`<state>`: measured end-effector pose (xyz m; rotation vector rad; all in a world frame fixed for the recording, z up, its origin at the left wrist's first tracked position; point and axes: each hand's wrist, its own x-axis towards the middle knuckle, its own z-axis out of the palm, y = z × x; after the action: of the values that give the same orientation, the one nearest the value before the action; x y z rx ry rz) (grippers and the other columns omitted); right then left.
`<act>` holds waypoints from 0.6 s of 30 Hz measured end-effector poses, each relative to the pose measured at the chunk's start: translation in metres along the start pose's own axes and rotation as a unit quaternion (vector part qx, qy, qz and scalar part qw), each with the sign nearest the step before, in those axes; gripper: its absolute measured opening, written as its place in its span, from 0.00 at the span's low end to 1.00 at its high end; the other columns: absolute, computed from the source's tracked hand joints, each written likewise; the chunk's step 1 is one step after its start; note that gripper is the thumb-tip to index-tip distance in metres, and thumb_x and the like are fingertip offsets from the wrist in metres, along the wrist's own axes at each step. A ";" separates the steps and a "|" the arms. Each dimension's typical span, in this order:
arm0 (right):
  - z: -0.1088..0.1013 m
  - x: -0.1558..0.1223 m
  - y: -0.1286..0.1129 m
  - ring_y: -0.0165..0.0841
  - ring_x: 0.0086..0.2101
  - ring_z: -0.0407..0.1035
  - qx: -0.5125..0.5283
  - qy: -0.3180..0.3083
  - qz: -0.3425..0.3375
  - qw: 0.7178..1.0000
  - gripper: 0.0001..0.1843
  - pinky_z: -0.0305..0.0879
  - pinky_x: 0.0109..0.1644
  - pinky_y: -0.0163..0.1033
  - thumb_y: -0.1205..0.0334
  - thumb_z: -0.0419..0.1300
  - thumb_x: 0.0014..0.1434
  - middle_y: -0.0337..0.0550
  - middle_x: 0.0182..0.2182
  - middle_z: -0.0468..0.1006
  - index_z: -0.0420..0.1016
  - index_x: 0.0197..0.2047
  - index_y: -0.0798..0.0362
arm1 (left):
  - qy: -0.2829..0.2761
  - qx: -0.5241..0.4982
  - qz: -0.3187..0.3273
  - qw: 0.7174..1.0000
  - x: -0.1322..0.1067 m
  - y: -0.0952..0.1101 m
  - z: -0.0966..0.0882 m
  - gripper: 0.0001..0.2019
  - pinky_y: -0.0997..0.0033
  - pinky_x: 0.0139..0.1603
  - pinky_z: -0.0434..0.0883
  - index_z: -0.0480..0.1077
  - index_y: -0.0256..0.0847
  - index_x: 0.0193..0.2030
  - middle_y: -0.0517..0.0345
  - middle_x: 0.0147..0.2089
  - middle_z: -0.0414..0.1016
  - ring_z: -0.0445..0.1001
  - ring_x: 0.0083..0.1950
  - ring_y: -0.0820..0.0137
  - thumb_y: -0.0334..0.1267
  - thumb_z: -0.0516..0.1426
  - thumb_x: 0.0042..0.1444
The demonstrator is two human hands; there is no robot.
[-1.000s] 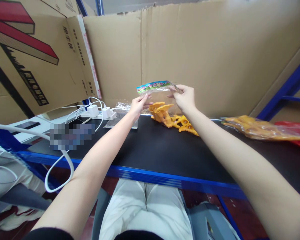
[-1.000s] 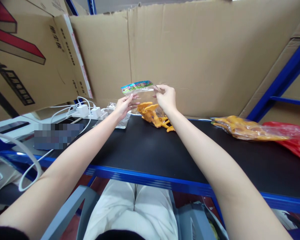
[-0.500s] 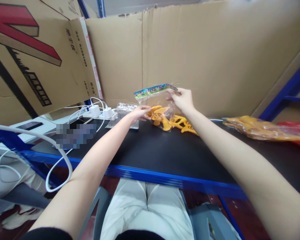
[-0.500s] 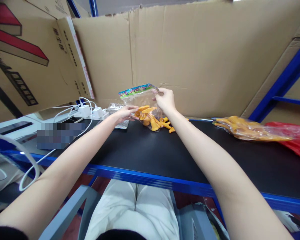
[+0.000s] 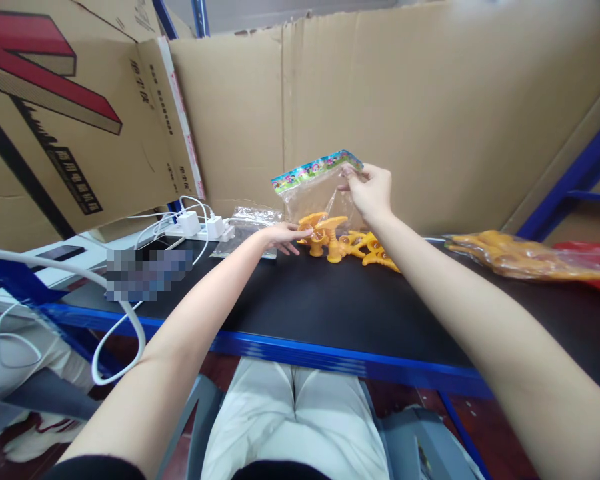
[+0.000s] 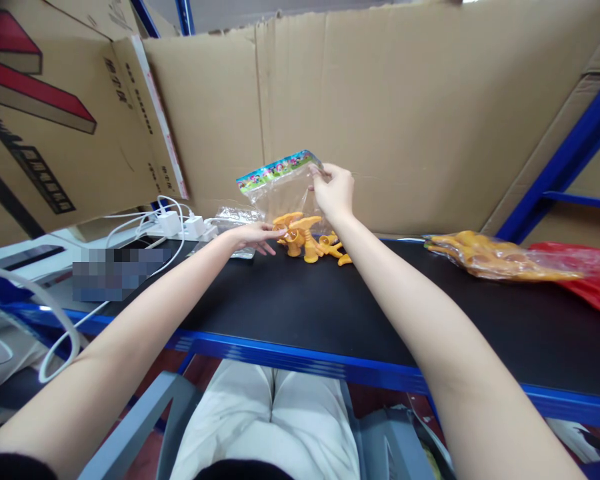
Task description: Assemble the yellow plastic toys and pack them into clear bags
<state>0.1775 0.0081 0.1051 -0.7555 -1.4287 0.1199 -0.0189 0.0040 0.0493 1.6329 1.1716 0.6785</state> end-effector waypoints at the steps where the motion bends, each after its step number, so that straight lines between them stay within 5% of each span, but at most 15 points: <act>1: -0.001 0.003 0.002 0.34 0.33 0.72 0.005 0.002 -0.003 1.000 0.23 0.73 0.33 0.40 0.43 0.57 0.51 0.43 0.31 0.74 0.75 0.35 0.56 | 0.012 -0.005 0.005 1.000 -0.001 0.001 0.001 0.20 0.73 0.27 0.69 0.74 0.39 0.38 0.43 0.51 0.71 0.76 0.28 0.67 0.50 0.64 0.40; 6: -0.005 0.018 0.008 0.32 0.35 0.72 0.028 0.012 -0.011 0.999 0.23 0.73 0.35 0.40 0.43 0.55 0.53 0.41 0.32 0.73 0.74 0.38 0.55 | 0.044 -0.009 0.035 0.998 -0.003 0.007 0.002 0.17 0.74 0.27 0.69 0.74 0.37 0.35 0.43 0.45 0.75 0.74 0.25 0.70 0.48 0.63 0.43; 18: -0.009 0.020 0.015 0.30 0.38 0.72 0.135 0.062 0.030 0.988 0.18 0.72 0.34 0.35 0.47 0.57 0.52 0.40 0.33 0.74 0.71 0.36 0.54 | -0.076 0.071 0.064 0.992 -0.003 -0.002 -0.002 0.26 0.69 0.38 0.70 0.67 0.40 0.51 0.46 0.51 0.71 0.76 0.36 0.67 0.49 0.61 0.45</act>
<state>0.1949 0.0259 0.1139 -0.5720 -1.2411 0.3019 -0.0224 0.0021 0.0490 1.8591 1.0312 0.5491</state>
